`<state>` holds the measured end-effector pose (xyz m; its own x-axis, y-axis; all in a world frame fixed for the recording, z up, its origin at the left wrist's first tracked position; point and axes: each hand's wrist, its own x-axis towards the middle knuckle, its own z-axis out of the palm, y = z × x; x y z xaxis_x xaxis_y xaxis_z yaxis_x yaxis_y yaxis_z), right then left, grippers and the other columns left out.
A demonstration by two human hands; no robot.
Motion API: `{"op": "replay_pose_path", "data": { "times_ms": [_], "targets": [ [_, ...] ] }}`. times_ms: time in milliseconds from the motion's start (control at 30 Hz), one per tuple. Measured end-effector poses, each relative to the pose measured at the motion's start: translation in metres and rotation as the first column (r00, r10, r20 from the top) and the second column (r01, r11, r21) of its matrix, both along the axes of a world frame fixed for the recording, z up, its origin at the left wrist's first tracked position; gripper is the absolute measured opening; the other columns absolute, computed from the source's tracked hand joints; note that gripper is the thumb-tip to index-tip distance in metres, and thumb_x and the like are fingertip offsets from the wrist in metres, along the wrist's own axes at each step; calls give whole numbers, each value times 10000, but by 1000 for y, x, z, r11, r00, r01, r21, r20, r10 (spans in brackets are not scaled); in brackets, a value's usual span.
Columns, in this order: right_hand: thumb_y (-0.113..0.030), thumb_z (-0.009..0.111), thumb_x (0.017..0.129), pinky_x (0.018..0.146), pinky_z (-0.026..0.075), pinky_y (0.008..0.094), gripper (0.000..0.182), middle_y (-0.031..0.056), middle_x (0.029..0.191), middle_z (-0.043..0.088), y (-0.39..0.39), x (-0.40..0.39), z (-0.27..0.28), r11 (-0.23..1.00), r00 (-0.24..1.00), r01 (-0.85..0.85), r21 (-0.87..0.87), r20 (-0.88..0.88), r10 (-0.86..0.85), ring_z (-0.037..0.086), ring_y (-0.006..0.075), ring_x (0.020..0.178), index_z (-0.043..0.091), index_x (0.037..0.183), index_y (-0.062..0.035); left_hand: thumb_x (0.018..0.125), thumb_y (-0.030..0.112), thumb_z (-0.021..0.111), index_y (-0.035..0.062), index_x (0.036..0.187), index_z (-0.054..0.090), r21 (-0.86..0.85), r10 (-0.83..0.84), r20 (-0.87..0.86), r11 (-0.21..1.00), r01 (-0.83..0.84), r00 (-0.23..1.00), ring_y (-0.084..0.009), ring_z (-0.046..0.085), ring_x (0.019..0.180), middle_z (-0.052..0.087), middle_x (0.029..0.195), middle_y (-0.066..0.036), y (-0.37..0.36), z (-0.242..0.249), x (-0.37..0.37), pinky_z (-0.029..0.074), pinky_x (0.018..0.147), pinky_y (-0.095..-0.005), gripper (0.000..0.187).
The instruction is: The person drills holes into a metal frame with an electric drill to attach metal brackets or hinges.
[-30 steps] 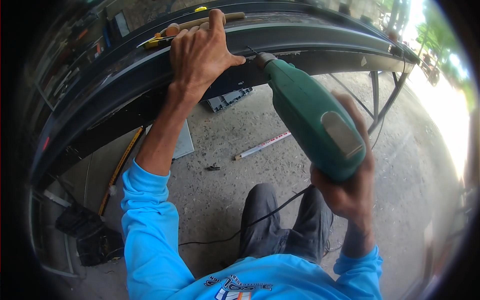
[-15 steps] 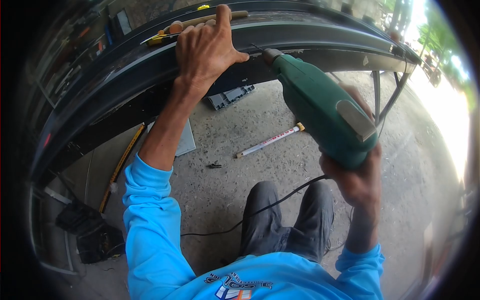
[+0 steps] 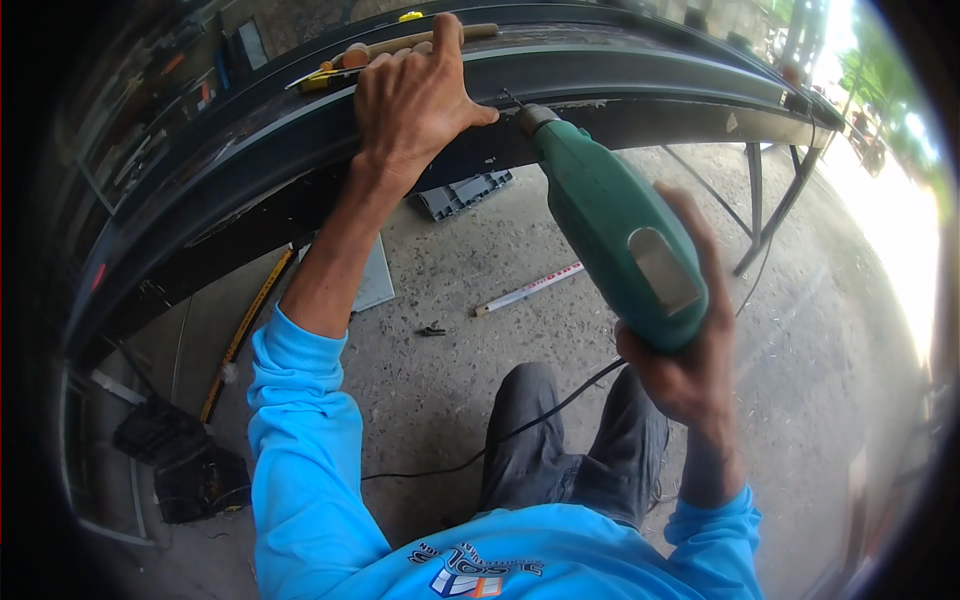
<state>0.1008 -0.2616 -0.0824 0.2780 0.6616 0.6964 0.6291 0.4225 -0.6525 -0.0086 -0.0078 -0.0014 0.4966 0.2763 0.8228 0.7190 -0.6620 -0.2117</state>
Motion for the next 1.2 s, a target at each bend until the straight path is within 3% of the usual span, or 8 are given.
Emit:
{"op": "replay_pose_path", "data": {
  "times_ms": [133, 500, 567, 633, 767, 967, 1167, 1200],
  "targets": [
    [-19, 508, 542, 1070, 368, 491, 871, 219, 1344, 468, 0, 1, 0, 1000, 999, -1, -12, 52, 1, 441, 389, 1263, 370, 1401, -58, 575, 428, 873, 31, 1087, 487, 103, -80, 9, 992, 78, 997, -260, 698, 684, 690, 762, -183, 4, -1, -2, 529, 725, -333, 754],
    [-22, 512, 550, 1069, 380, 475, 869, 208, 1344, 469, 1, 9, -6, 1000, 997, 9, 27, 71, -11, 443, 372, 1266, 367, 1406, -68, 579, 424, 871, 17, 1097, 494, 95, -53, -5, 994, 53, 999, -265, 698, 679, 685, 745, -192, 3, -1, 0, 534, 734, -342, 759],
    [-26, 512, 545, 1075, 368, 476, 872, 209, 1345, 467, 0, 6, -4, 998, 995, -59, -6, -76, 59, 437, 373, 1269, 367, 1404, -62, 579, 424, 871, 14, 1101, 494, 94, -49, -5, 994, 49, 999, -265, 698, 677, 684, 741, -193, 3, -3, -1, 535, 735, -342, 763],
    [-29, 512, 541, 1074, 368, 476, 874, 211, 1341, 470, 1, 4, -4, 1000, 999, -31, 7, -19, 31, 440, 375, 1266, 368, 1402, -59, 555, 480, 870, 84, 1105, 469, 19, -2, -9, 1000, 2, 1000, -274, 675, 759, 680, 823, -146, 1, -1, 0, 516, 780, -349, 788],
    [-44, 522, 533, 1073, 366, 479, 879, 218, 1335, 475, 1, 5, -4, 1000, 994, 27, 15, 107, -29, 449, 378, 1257, 368, 1399, -50, 551, 479, 872, 86, 1098, 468, 11, -13, -4, 1000, 13, 1000, -268, 673, 758, 679, 819, -141, 1, -2, -1, 513, 785, -348, 785],
    [-37, 519, 543, 1094, 338, 481, 872, 222, 1350, 462, 0, 8, 0, 999, 999, -35, -3, 22, 35, 443, 382, 1264, 365, 1401, -46, 548, 464, 878, 84, 1094, 466, -25, 15, -16, 1000, -15, 1000, -269, 675, 775, 684, 841, -135, -3, -1, 0, 509, 790, -353, 782],
    [-53, 527, 575, 1056, 380, 526, 853, 217, 1364, 451, 30, 2, -3, 994, 999, 26, -104, 32, -23, 446, 429, 1244, 356, 1411, -71, 536, 503, 867, 98, 1103, 482, 91, -34, -7, 995, 34, 999, -283, 675, 804, 685, 811, -129, -3, -2, -4, 504, 805, -363, 797],
    [-15, 532, 583, 1042, 394, 531, 853, 234, 1340, 462, 28, 2, -1, 1000, 996, -13, 15, 83, 12, 439, 436, 1242, 349, 1414, -76, 535, 529, 855, 105, 1114, 488, -33, 7, -29, 999, -8, 1000, -287, 675, 809, 684, 803, -125, -8, 3, -4, 505, 803, -365, 806]
  ]
}}
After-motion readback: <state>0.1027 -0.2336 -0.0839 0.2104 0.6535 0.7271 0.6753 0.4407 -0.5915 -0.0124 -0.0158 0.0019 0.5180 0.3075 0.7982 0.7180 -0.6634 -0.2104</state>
